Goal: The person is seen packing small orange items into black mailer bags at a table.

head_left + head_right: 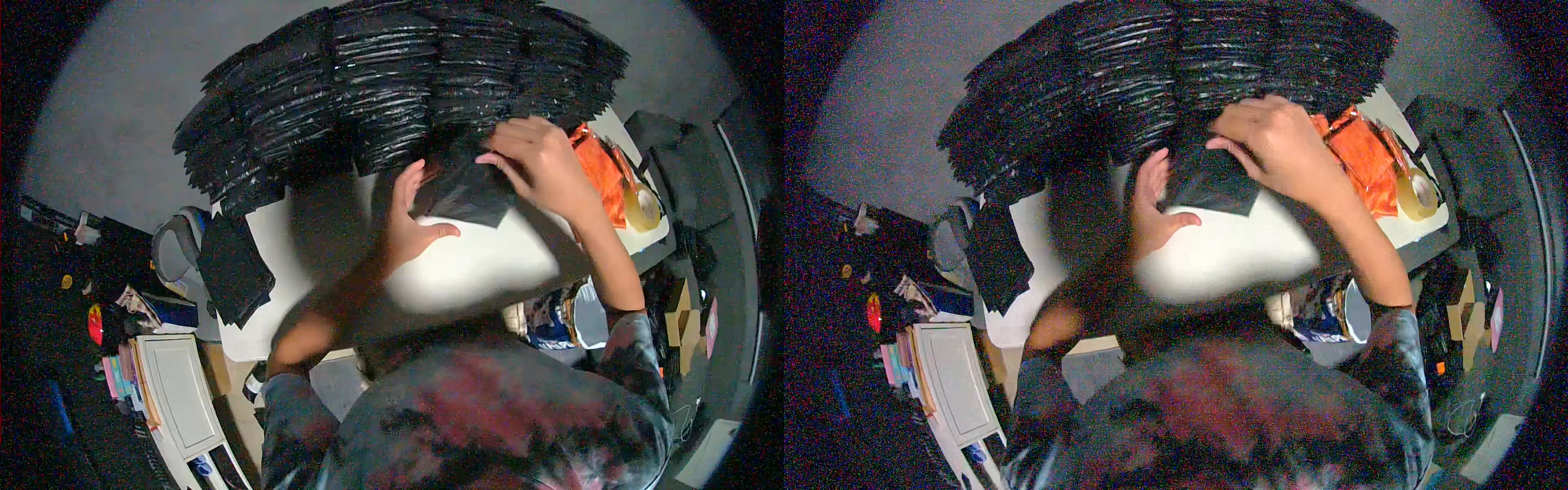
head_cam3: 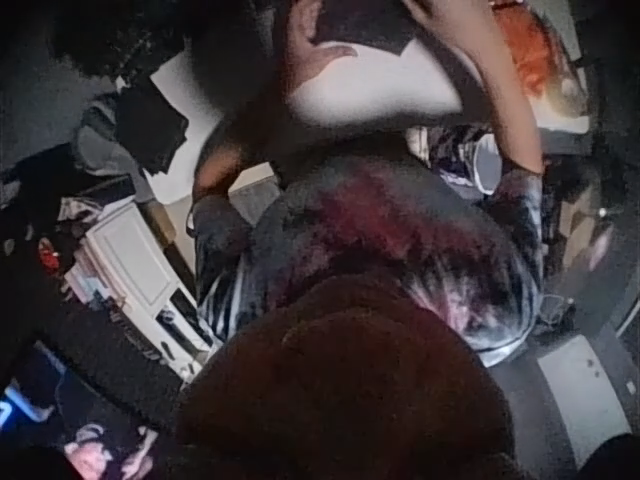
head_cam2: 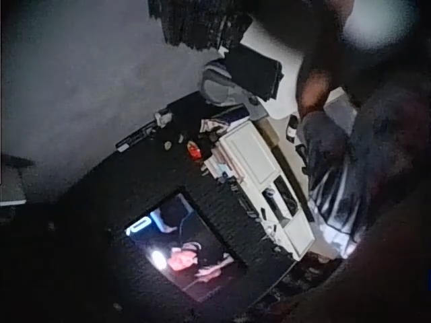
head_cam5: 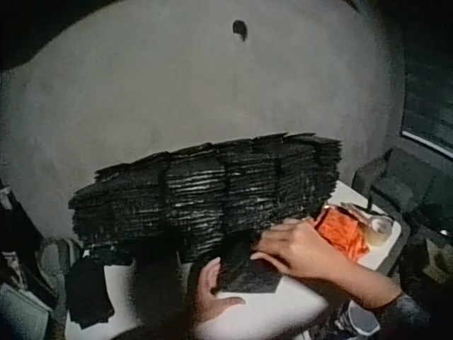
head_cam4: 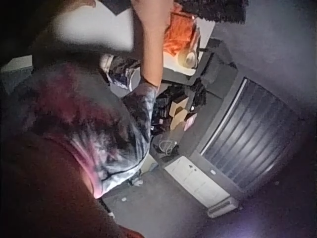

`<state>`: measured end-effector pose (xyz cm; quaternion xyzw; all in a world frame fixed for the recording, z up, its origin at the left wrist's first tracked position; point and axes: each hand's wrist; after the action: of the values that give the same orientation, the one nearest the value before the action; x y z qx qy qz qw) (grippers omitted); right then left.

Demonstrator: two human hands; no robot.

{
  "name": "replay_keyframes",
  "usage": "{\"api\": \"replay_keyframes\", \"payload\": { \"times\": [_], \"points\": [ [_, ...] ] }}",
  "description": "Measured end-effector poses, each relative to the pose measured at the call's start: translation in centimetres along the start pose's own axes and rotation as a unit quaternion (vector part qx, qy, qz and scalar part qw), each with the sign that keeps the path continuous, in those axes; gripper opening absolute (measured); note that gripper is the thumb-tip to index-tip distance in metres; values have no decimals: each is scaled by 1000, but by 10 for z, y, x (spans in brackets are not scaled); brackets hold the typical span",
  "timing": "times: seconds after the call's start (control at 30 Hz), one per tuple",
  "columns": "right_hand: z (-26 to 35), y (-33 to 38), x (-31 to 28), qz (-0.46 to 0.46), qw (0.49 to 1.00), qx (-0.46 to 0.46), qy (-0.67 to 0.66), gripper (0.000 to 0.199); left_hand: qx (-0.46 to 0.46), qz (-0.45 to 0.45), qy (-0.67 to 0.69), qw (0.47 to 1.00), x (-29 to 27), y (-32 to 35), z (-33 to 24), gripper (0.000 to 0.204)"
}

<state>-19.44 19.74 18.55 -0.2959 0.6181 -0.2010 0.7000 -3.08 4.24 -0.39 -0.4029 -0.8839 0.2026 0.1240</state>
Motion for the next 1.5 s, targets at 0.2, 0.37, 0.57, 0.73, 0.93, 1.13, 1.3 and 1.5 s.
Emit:
{"api": "replay_keyframes", "payload": {
  "times": [0.2, 0.37, 0.57, 0.73, 0.93, 1.13, 1.3, 1.5],
  "points": [
    [-10, 13, 15, 43, 996, -17, -71, 20, -47, 34, 97, 994, 17, -27, -42, 104],
    [-11, 32, 13, -76, 972, 156, -160, 35, -86, -31, -128, 988, 10, -37, -54, 62],
    [-17, 83, 32, -31, 876, 364, -313, 30, 27, -12, -196, 980, 17, -52, -91, 66],
    [-7, 85, 24, -23, 841, 408, -354, 21, -37, 47, -274, 960, 23, -51, -105, 53],
    [-5, 86, 21, -40, 801, 400, -444, 18, -92, 30, -316, 944, 16, -57, -100, 51],
    [-17, 86, 32, -87, 897, 337, -272, 10, -122, 125, -439, 881, 17, -68, -128, 48],
    [0, 90, 20, 18, 871, 334, -361, 25, 35, 183, -411, 892, -23, -61, -95, 48],
    [3, 82, 23, -62, 936, 297, -179, 17, 124, 111, -429, 888, -12, -52, -99, 27]
  ]
}}
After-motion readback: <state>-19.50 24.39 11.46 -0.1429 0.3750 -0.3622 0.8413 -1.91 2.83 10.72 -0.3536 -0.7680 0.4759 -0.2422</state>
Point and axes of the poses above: each hand's wrist, its own y-axis away from the middle knuckle, its own x-axis out of the palm, z = x × y, and after that the axes turned 8 degrees about -z, right-handed
